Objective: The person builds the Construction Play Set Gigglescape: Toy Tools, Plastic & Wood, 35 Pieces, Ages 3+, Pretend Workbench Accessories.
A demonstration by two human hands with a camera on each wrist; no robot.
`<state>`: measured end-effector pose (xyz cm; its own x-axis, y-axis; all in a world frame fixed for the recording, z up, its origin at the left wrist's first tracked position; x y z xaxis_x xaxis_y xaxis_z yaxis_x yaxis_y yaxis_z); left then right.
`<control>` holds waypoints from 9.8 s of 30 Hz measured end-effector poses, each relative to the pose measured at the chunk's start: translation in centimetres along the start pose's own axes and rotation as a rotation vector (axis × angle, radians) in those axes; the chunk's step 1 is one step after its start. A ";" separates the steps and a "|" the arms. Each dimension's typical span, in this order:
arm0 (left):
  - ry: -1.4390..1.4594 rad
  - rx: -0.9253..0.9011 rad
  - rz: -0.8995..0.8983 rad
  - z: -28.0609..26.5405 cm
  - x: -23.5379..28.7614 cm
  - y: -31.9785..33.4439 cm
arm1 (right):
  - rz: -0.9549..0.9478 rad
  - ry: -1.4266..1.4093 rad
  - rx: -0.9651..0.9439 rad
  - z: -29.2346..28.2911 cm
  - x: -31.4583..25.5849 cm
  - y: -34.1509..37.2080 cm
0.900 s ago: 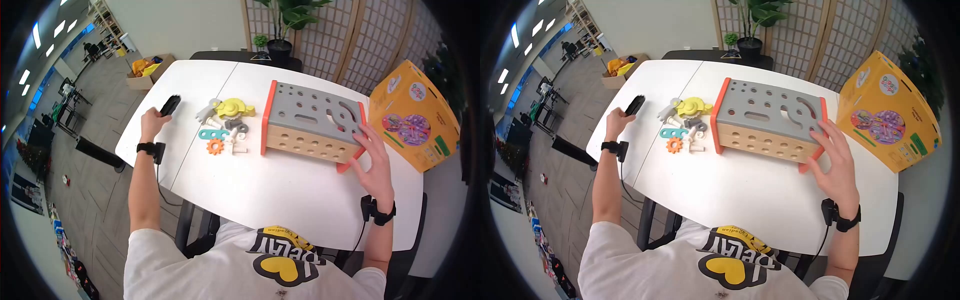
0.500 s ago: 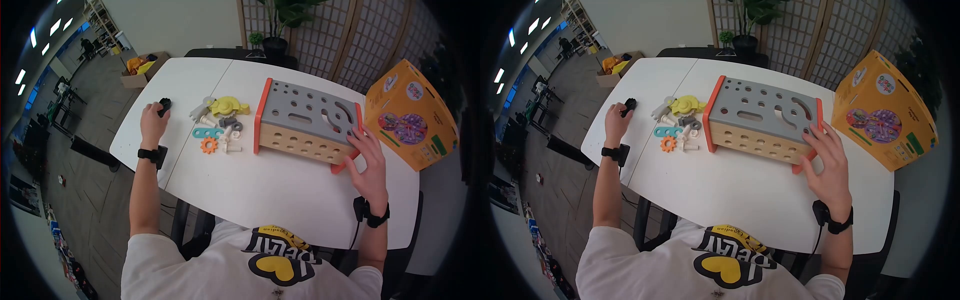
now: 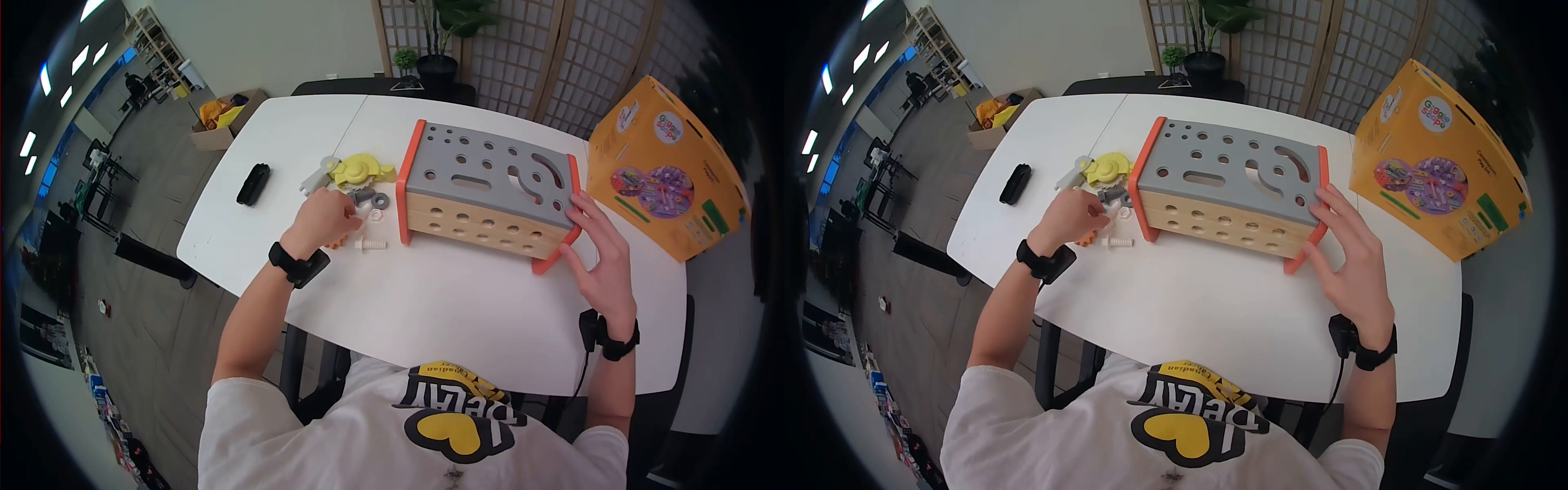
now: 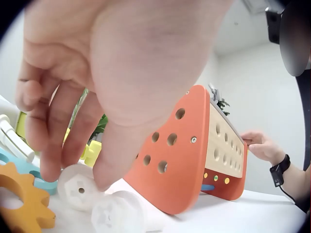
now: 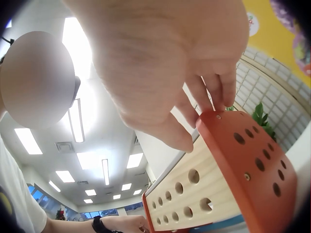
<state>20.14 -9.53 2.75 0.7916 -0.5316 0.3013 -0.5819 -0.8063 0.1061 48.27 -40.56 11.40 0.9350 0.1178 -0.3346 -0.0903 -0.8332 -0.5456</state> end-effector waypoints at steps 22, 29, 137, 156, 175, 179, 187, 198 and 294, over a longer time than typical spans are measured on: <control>0.222 0.302 0.159 -10.7 5.5 3.5 | 0.022 -0.067 0.068 -0.7 0.5 -0.1; 0.306 0.245 0.706 -14.3 16.9 4.6 | 0.047 -0.064 0.075 -0.4 0.7 0.0; -0.256 -0.049 0.900 -7.0 32.3 2.8 | 0.015 -0.088 0.087 -0.4 0.7 -0.3; -0.077 -0.098 1.086 -5.6 31.8 1.9 | 0.000 -0.096 0.099 -0.2 0.9 -0.2; 0.115 -0.115 1.168 -5.6 31.8 2.1 | 0.037 -0.120 0.070 -0.4 0.9 -0.4; -0.138 -0.016 0.862 -6.5 32.1 2.5 | 0.007 -0.098 0.086 -0.5 0.8 -0.4; 0.007 -0.101 1.129 -5.1 31.6 2.5 | 0.027 -0.115 0.069 -0.5 0.9 -0.5; -0.091 0.017 0.883 -5.1 31.8 2.2 | -0.017 -0.086 0.110 -0.4 0.9 -0.5; 0.341 -0.042 0.951 -3.4 29.1 1.7 | 0.038 -0.108 0.065 -0.6 0.7 -0.6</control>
<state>41.60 -25.49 14.89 -0.0959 -0.8412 0.5322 -0.9547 -0.0735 -0.2882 49.16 -40.29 11.96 0.8882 0.1477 -0.4350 -0.1501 -0.8016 -0.5787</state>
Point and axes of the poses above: each hand's wrist, its own y-axis away from the middle knuckle, its own z-axis out of the palm, x = y × z, the point moved 6 cm from there along -y, towards the middle knuckle, and after that the axes turned 9 degrees about -z, right-handed, at the moved point
